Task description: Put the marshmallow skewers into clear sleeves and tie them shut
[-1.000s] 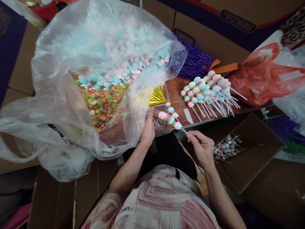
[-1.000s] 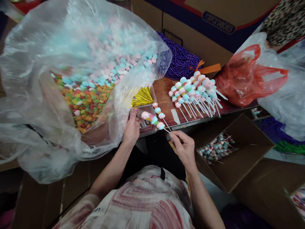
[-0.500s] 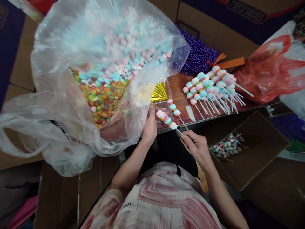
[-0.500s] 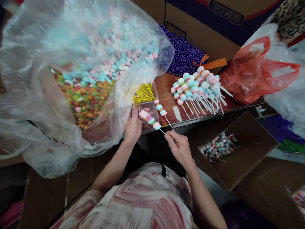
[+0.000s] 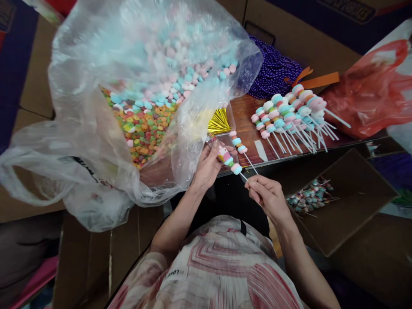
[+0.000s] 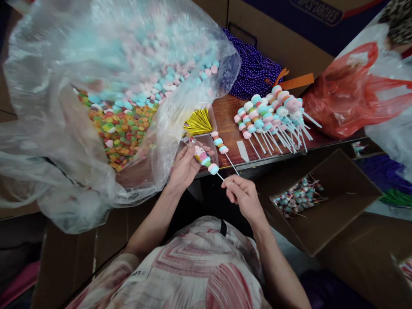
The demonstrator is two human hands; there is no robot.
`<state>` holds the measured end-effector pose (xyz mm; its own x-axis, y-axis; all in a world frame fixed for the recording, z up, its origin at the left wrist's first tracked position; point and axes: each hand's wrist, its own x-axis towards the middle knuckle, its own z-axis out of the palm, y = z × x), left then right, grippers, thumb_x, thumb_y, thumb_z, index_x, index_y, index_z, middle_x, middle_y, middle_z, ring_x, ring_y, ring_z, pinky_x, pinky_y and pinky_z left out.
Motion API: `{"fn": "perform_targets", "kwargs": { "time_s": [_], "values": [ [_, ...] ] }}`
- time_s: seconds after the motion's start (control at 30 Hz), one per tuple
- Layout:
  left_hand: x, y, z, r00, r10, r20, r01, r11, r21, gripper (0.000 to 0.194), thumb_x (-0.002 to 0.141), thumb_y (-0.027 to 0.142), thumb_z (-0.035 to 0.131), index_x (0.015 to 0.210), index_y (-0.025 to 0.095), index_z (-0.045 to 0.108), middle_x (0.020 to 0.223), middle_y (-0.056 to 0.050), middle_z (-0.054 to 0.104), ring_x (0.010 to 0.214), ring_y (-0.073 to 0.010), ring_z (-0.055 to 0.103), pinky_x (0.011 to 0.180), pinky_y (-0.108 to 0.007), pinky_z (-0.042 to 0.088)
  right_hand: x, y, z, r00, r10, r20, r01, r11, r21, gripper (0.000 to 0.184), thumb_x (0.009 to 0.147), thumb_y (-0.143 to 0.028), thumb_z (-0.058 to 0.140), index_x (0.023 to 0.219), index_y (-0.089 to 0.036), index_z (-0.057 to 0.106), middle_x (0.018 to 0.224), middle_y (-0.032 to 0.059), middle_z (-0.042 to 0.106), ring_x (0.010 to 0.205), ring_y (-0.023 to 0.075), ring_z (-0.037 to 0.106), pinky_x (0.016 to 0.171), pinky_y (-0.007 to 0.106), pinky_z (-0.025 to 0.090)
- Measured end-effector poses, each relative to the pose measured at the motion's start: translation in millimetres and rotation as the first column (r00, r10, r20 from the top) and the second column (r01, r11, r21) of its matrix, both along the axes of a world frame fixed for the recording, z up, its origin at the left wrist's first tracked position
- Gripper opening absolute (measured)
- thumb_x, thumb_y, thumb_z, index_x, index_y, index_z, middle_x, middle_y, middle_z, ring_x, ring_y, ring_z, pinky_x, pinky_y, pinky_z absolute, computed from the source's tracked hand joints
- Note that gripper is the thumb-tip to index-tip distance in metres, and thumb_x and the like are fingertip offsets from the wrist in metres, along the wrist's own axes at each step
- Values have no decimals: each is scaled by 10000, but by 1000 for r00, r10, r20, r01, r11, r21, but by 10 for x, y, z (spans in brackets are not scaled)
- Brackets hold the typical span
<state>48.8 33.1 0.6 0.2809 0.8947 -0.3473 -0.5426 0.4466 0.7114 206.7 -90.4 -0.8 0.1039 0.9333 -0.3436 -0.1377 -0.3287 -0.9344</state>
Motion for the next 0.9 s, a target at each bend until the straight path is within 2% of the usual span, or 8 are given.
{"fn": "perform_targets", "kwargs": {
  "time_s": [0.13,0.27,0.33,0.47,0.57,0.63,0.77,0.9],
  "values": [
    [52,-58,-12,998,44,-35,-43,998,42,261,900,428,758,937,196,644,853,-25,768,964,-209,779,879,-317,597,-119,40,-6,999,37,36,-38,999,30,291,958,-428,600,818,-183,670,462,-80,423,423,75,308,465,250,220],
    [36,-54,20,998,52,-36,-52,999,2,231,911,408,745,915,196,653,869,-40,768,984,-214,778,854,-307,606,-272,64,7,943,46,331,-94,987,132,248,1005,-378,537,863,-206,645,535,-66,477,490,92,425,548,255,332],
    [-9,-13,42,999,33,-23,-34,998,-51,248,924,429,727,898,192,659,866,-52,768,996,-230,776,852,-325,612,-297,69,14,916,58,397,-128,980,152,234,1013,-362,527,875,-211,641,548,-67,483,505,93,451,570,255,352],
    [-83,54,51,1000,-1,28,5,989,-149,368,931,544,680,874,181,665,856,-77,769,994,-263,774,863,-388,622,-218,88,13,971,64,232,-95,988,122,275,1011,-388,528,856,-198,654,498,-78,455,450,86,393,510,250,312],
    [-65,34,40,1000,-7,23,9,992,-126,387,950,565,640,882,186,675,862,-70,766,976,-246,771,883,-391,617,-157,109,-11,994,48,95,-57,994,95,290,993,-413,563,839,-189,664,460,-89,420,415,81,330,465,249,258],
    [-28,-5,39,1000,0,0,0,996,-90,345,950,527,660,877,191,673,830,-49,752,968,-229,769,893,-372,609,-170,119,-19,996,38,83,-45,995,93,285,987,-407,571,828,-188,662,454,-90,414,412,79,325,464,248,260],
    [26,-77,43,1000,7,-15,-7,1000,-28,264,933,432,718,854,186,665,752,-13,695,979,-213,759,945,-355,582,-291,123,-16,961,3,277,-45,988,147,251,998,-370,541,835,-202,634,497,-75,459,449,88,406,500,245,328],
    [6,-99,26,999,-31,34,29,999,46,226,953,391,699,868,182,681,753,0,662,897,-174,741,1005,-379,566,-388,137,-70,826,-87,557,-93,954,287,214,1014,-309,489,867,-220,617,561,-47,497,498,105,471,543,253,376]
  ]
}}
